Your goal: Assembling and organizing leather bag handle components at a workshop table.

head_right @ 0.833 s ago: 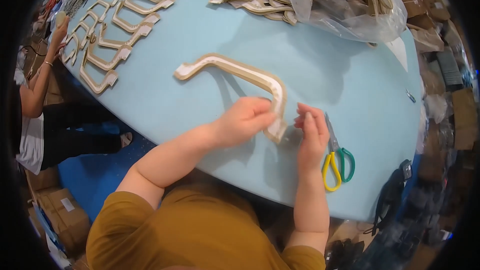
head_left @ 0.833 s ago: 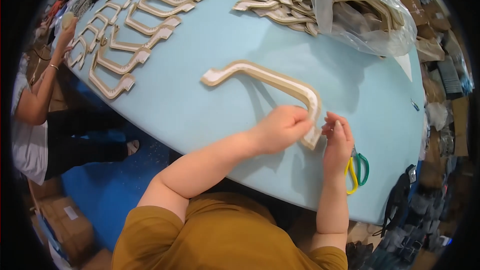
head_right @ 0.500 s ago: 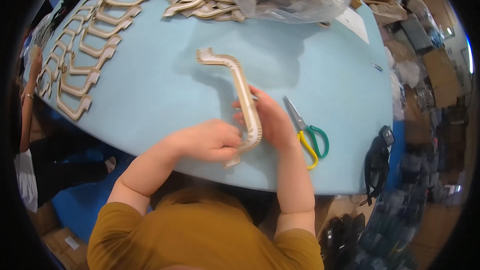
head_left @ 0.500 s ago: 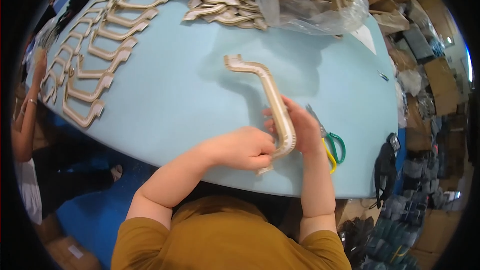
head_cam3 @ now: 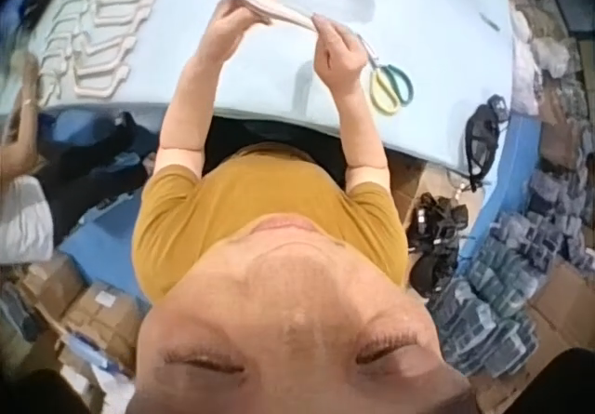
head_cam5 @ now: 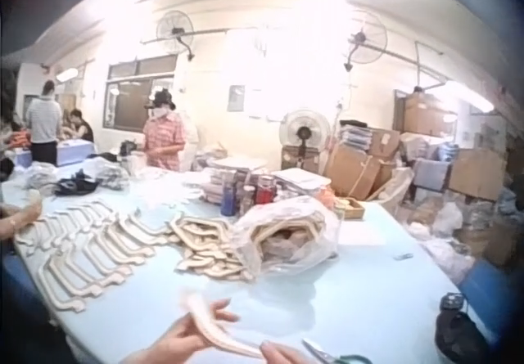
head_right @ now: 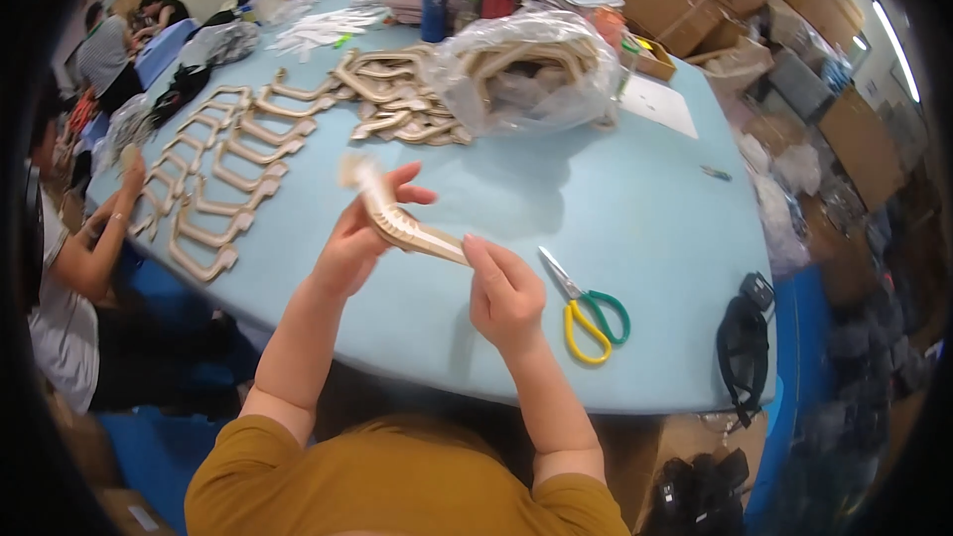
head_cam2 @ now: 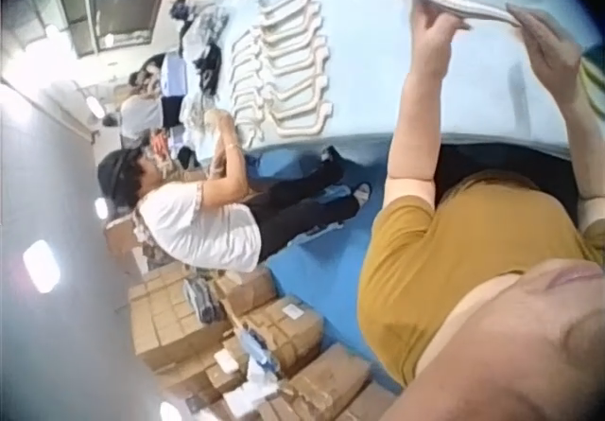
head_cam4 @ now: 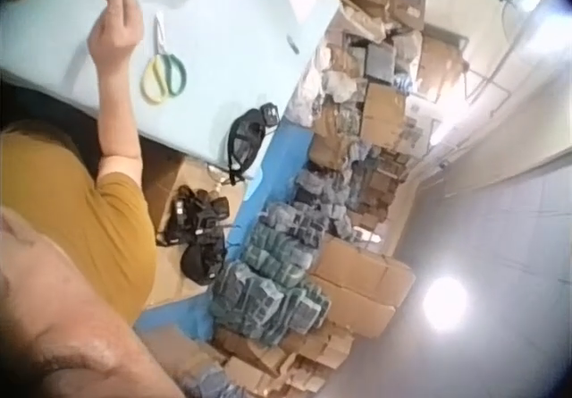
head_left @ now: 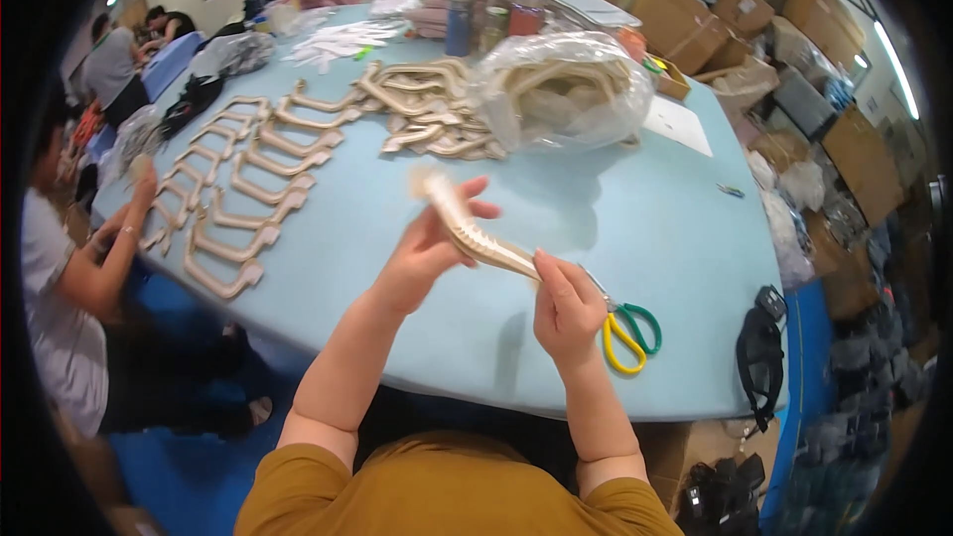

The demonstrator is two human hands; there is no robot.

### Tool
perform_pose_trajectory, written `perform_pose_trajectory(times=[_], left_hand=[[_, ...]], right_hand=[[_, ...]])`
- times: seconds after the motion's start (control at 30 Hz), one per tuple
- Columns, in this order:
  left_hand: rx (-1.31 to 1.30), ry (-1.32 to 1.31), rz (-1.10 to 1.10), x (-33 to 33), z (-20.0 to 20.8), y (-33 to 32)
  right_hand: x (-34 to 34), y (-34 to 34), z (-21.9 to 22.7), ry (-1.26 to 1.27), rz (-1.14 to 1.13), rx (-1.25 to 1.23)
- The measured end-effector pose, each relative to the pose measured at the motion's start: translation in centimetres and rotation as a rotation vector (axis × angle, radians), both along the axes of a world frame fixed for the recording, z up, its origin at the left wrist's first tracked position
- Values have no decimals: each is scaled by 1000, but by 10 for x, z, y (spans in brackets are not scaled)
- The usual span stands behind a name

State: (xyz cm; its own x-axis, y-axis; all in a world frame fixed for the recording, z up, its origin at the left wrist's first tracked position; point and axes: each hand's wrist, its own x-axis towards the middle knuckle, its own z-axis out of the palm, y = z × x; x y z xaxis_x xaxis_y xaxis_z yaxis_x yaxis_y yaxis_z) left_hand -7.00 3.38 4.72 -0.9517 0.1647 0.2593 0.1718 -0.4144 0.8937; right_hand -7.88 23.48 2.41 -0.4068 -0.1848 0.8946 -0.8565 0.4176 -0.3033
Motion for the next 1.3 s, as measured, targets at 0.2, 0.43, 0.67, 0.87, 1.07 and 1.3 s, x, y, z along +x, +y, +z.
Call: perform_pose_trajectory(times=[0.2, 0.43, 0.67, 0.87, 1.07, 1.3], left_hand=[[192, -46, -214, 41, 20, 5], [273, -106, -133, 63, 10, -3], [323, -139, -117, 74, 7, -2], [26, 29, 71, 60, 38, -16], [-1247, 492, 403, 49, 57, 24], [-1383, 353, 657, 74, 2, 33]], right_hand=[[3, -1, 4, 300, -90, 159], [17, -14, 5, 238, -4, 179], [34, -14, 4, 147, 34, 163], [46, -53, 22, -526, 326, -21], [44, -52, 29, -926, 285, 116], [50, -17, -3, -1457, 638, -389]])
